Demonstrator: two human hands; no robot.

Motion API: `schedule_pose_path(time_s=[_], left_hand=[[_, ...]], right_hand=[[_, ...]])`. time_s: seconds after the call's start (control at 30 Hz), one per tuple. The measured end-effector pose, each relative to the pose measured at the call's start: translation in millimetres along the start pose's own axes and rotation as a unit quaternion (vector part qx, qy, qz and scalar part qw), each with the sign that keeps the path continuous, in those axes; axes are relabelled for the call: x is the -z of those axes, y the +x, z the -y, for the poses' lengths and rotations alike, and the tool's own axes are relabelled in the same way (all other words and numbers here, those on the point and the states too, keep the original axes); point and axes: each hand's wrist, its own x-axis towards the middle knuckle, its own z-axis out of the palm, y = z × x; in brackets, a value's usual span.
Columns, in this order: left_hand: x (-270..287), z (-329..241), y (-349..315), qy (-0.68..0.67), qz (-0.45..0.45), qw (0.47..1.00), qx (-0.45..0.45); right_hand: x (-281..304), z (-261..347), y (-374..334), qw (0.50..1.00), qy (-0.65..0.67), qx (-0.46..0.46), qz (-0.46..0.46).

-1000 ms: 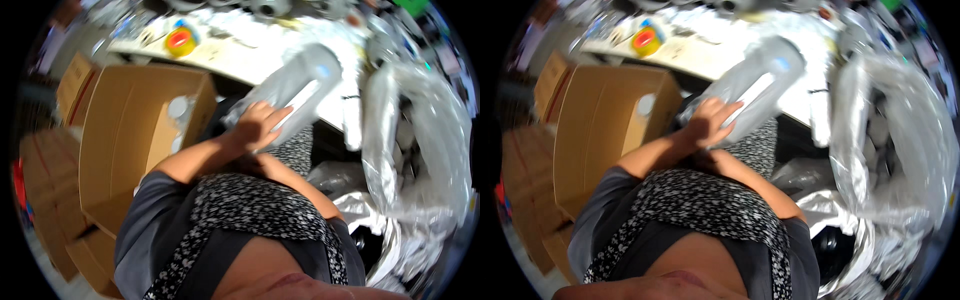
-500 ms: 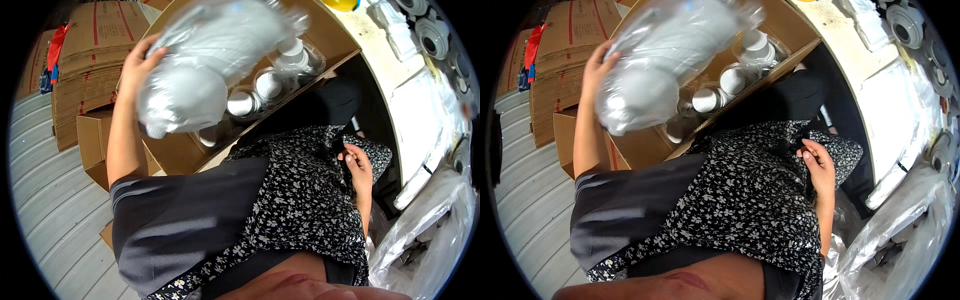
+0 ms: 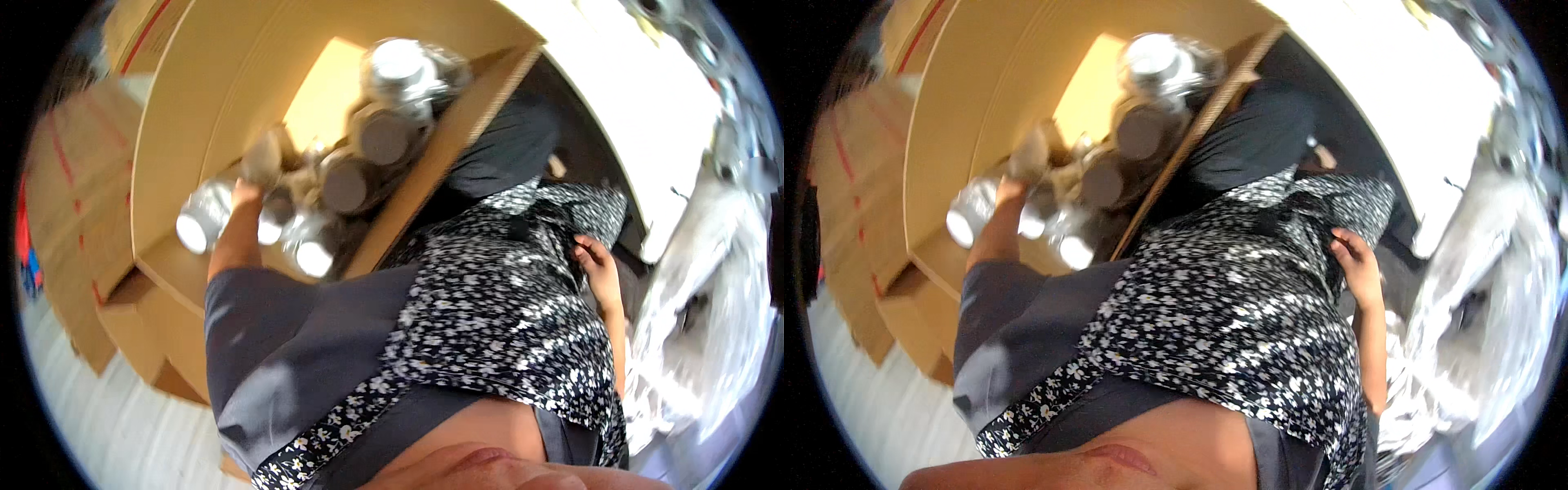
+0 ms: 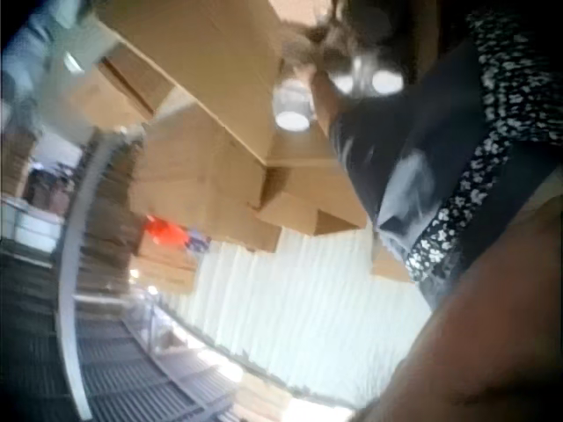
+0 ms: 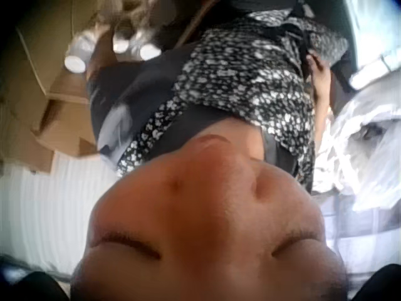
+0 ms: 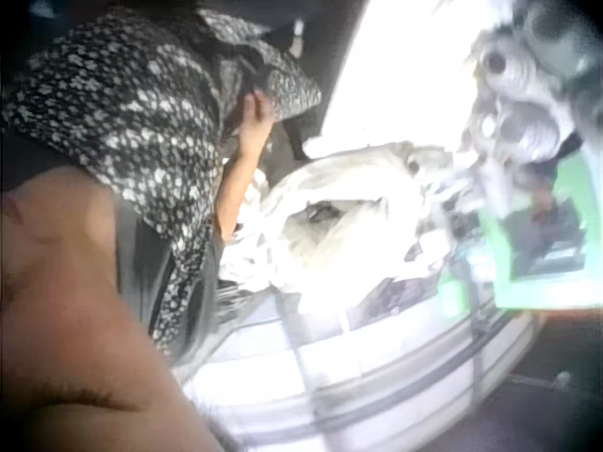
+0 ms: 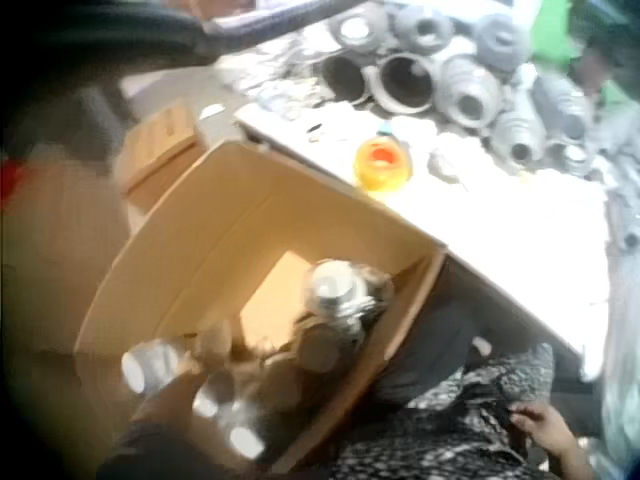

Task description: The person places plastic components into a box, tapes the bottom and sides of another box using a handheld dispenser, and individually wraps vacuum flask bodies in plastic bags before placing them into a shipping container.

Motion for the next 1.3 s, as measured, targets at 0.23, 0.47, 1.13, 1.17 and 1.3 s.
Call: schedule_pose_path(time_s=[0.23,0.47,1.13,1.17,1.3], left_hand=[[3,-11,5,0.114,0.111,0.987,-0.004],[-46,10,43,-0.043,0.001,0.993,0.112],[-12,-30,35,0.001,0.13,0.991,0.041],[-15,-22,27,-0.016,0.117,0.992,0.05],[33,-33,-2,-0.109,-0.053,0.992,-0.022]], right_hand=[[45,7,2,0.997,-0.067,0.031,-0.03],[58,11,14,0.996,-0.052,0.065,-0.039],[101,27,19,0.973,-0.086,0.128,-0.173],[110,41,33,0.972,-0.083,0.119,-0.186],[158,65,64,0.928,-0.125,0.176,-0.304]])
